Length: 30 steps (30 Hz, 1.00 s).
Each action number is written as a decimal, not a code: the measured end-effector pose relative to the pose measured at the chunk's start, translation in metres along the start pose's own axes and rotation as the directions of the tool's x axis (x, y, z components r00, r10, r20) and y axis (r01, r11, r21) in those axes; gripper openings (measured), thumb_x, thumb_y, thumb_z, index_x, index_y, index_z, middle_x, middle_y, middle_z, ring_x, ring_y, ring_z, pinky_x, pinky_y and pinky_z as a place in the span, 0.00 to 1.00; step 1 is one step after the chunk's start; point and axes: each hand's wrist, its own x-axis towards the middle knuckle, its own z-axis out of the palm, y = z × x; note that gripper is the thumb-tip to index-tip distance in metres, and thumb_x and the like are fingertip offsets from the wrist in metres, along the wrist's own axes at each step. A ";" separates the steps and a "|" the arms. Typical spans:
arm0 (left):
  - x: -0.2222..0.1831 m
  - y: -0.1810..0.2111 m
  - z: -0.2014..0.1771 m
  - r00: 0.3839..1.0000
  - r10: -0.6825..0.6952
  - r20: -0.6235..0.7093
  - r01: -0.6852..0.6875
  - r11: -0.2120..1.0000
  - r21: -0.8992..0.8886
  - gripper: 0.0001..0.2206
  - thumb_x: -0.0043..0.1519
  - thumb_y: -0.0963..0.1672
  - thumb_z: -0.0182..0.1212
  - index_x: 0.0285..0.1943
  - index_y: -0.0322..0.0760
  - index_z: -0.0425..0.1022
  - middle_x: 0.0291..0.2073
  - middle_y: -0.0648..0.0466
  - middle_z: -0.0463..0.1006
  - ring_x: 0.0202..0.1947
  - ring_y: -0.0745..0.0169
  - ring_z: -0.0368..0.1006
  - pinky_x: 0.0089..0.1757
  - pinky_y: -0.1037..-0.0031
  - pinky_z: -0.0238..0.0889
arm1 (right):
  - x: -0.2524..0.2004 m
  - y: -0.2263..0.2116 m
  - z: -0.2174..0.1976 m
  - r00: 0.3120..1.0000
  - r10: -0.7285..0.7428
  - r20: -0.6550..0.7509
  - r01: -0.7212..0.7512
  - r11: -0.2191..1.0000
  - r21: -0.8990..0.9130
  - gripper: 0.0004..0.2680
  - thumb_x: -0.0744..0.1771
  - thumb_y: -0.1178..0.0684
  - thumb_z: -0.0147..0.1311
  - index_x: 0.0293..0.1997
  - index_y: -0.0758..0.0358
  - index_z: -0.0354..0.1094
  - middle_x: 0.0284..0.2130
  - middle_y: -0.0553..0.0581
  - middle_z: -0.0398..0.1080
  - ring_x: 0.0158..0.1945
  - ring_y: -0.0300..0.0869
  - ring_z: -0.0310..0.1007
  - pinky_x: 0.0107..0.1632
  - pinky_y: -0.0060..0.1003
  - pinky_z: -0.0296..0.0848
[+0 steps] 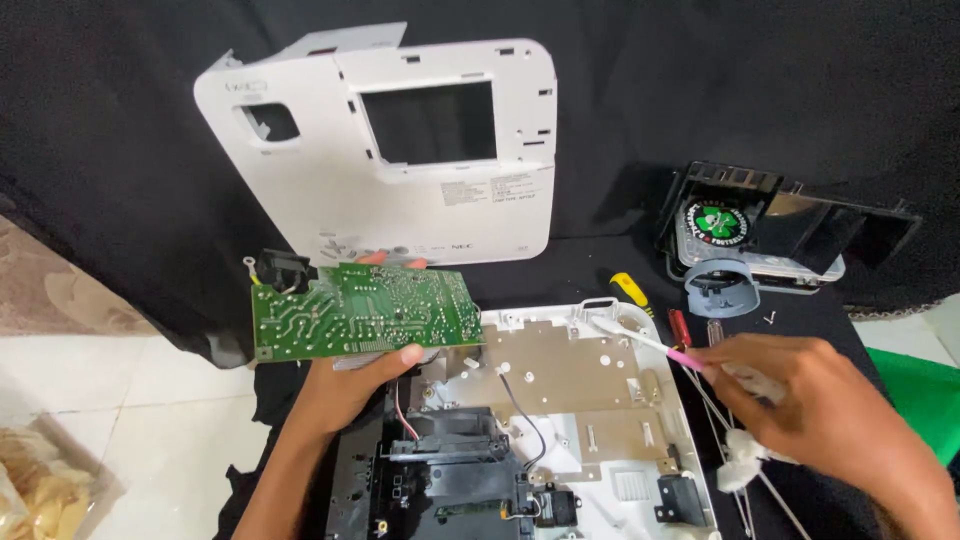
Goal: Disassembling a projector and cleaning its internal components with a toothbrush and cloth
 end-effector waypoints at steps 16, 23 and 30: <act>-0.004 -0.008 -0.002 0.996 0.083 -0.019 -0.082 0.996 0.027 0.36 0.60 0.42 0.65 0.76 0.40 0.47 0.70 0.51 0.67 0.67 0.56 0.67 0.65 0.61 0.59 | 0.041 -0.045 0.020 0.982 -0.185 0.045 0.191 0.955 -0.228 0.11 0.63 0.51 0.59 0.47 0.39 0.80 0.40 0.40 0.82 0.41 0.40 0.83 0.33 0.41 0.74; -0.006 -0.011 -0.002 0.992 0.117 -0.039 -0.119 0.992 -0.051 0.35 0.61 0.40 0.65 0.75 0.41 0.48 0.70 0.49 0.67 0.66 0.55 0.69 0.66 0.60 0.60 | 0.065 -0.066 0.031 0.968 -0.122 0.219 0.142 0.987 -0.080 0.06 0.63 0.50 0.60 0.39 0.43 0.82 0.36 0.38 0.85 0.40 0.35 0.83 0.41 0.36 0.75; -0.007 -0.010 0.000 0.989 0.091 -0.119 -0.092 0.996 -0.004 0.33 0.60 0.41 0.66 0.73 0.41 0.53 0.68 0.50 0.70 0.66 0.56 0.69 0.65 0.64 0.59 | 0.071 -0.069 0.056 0.974 0.041 0.224 0.018 0.967 -0.255 0.10 0.65 0.48 0.54 0.47 0.33 0.80 0.43 0.35 0.80 0.45 0.44 0.80 0.39 0.44 0.75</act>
